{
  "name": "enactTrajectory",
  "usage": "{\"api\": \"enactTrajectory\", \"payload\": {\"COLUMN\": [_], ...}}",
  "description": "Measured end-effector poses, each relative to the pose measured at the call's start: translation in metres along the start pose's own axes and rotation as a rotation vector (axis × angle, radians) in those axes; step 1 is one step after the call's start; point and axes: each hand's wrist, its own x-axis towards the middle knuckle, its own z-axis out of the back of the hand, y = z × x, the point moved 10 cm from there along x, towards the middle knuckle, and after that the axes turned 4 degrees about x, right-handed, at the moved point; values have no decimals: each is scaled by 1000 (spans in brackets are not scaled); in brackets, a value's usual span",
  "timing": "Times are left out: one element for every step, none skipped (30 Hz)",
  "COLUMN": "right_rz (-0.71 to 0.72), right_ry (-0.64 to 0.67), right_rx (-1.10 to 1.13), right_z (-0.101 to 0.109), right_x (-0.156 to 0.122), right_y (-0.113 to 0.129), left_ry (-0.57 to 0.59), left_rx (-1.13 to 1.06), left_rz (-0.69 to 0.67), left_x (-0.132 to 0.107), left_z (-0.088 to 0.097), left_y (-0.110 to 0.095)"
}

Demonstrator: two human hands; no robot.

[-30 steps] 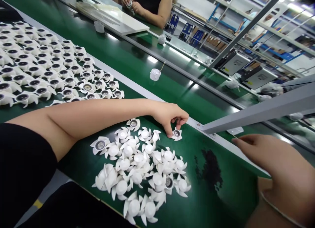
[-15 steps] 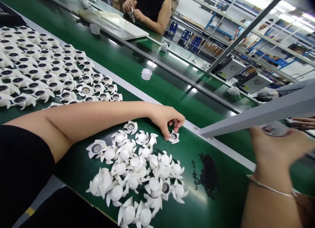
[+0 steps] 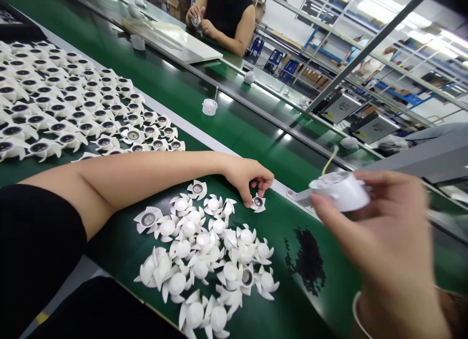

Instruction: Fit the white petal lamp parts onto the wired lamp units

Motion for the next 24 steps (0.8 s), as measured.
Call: {"api": "enactTrajectory", "payload": {"right_rz": [-18,-31,-34,-24,-15,-7,4,20,43,74,109,144,172,190,199,203,205,209,214,215,210,200,190,182], "right_ry": [24,70,134,205,272,329,376,413,450,480,504,519,528,531,531,525,521,519,519,520,520,518,517,516], "right_rx": [41,58,52,31,23,46,89,132,157,159,139,100,53,8,-25,-46,-60,-73,-88,-109,-136,-158,-169,-165], "right_z": [-12,-23,-35,-46,-55,-63,-69,-74,-80,-85,-89,-94,-98,-101,-104,-105,-107,-108,-109,-110,-111,-112,-113,-113], "right_x": [4,8,10,10,9,7,5,2,-1,-4,-6,-8,-9,-10,-10,-10,-11,-11,-12,-12,-13,-13,-12,-12], "right_y": [-4,-7,-9,-9,-10,-9,-8,-6,-4,-2,0,2,2,1,1,0,1,2,4,5,5,5,5,4], "left_ry": [10,21,30,33,33,31,28,25,24,21,16,4,-11,-24,-32,-34,-25,-4,21,41,53,57,54,48], "left_rx": [-2,-8,-19,-36,-58,-86,-117,-154,-199,-247,-291,-320,-330,-321,-300,-279,-267,-263,-263,-257,-245,-225,-200,-173], "left_rz": [-1,-3,-4,-1,9,25,44,64,78,83,83,84,89,100,115,132,149,163,174,185,196,211,230,250], "left_x": [0,-1,-1,-1,-2,-2,-2,-2,-2,-2,-1,-1,0,0,1,1,1,2,2,1,1,0,0,-1], "left_z": [-1,-1,-1,0,1,3,4,6,6,7,7,8,9,10,10,10,10,8,6,5,4,4,4,5], "left_y": [0,-1,-1,-1,-1,1,3,5,8,10,12,14,16,19,21,23,24,23,23,22,22,23,25,27]}}
